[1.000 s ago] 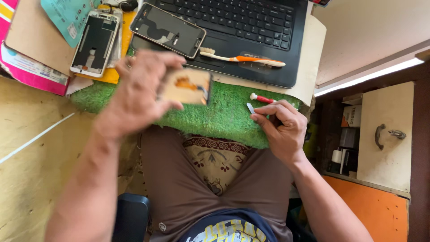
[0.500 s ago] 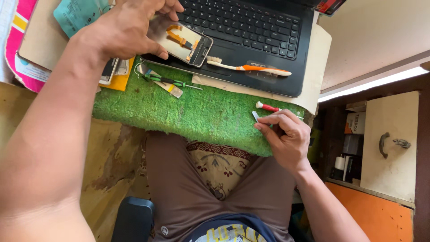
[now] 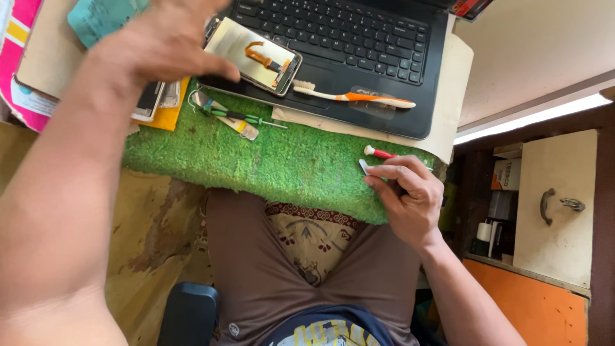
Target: The person repairs a smartphone at a workbench. They work on the opened phone body, use a small screwdriver on its internal components, handle the battery and frame, and press parts into place while holding the phone in one hand and working with the other.
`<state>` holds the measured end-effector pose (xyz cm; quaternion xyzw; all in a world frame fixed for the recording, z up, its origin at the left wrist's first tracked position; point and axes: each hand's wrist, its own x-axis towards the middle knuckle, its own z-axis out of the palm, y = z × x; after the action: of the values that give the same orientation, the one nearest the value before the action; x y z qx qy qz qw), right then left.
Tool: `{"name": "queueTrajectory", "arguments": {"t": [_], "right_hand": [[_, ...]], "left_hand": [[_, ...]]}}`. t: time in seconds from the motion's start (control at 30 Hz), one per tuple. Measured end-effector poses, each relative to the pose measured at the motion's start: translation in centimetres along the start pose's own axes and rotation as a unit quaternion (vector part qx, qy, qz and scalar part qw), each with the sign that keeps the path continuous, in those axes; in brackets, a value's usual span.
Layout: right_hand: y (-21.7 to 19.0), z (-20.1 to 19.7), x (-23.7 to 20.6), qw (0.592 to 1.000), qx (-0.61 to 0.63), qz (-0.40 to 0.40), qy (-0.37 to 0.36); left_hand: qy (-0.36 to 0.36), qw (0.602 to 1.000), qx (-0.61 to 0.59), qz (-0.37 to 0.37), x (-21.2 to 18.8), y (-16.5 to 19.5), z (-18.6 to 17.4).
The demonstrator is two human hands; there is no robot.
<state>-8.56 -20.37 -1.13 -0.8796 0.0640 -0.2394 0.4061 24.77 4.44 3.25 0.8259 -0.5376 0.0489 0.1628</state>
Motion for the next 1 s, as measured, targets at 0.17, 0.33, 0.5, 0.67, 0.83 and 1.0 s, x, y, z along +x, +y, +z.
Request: {"name": "queueTrajectory", "arguments": {"t": [0.17, 0.33, 0.5, 0.67, 0.83, 1.0], "right_hand": [[0.0, 0.0, 0.0, 0.999, -0.016, -0.039, -0.004], [-0.1, 0.2, 0.0, 0.997, -0.063, -0.045, -0.014], [-0.4, 0.3, 0.1, 0.987, -0.090, -0.132, -0.023], [-0.4, 0.3, 0.2, 0.986, -0.106, -0.127, -0.016], [-0.2, 0.4, 0.1, 0.988, -0.099, -0.121, -0.012], [-0.2, 0.5, 0.0, 0.988, -0.091, -0.125, 0.001]], "left_hand": [[0.143, 0.978, -0.025, -0.152, -5.5, 0.5, -2.5], [0.118, 0.948, 0.093, -0.282, -9.2, 2.4, -1.9], [0.083, 0.930, 0.150, -0.326, -9.6, 1.7, 0.1], [0.069, 0.923, 0.156, -0.344, -9.3, 0.9, 1.3], [0.049, 0.912, 0.160, -0.375, -9.0, 2.0, 0.3], [0.226, 0.902, 0.298, -0.213, -9.6, 5.7, -1.6]]}}
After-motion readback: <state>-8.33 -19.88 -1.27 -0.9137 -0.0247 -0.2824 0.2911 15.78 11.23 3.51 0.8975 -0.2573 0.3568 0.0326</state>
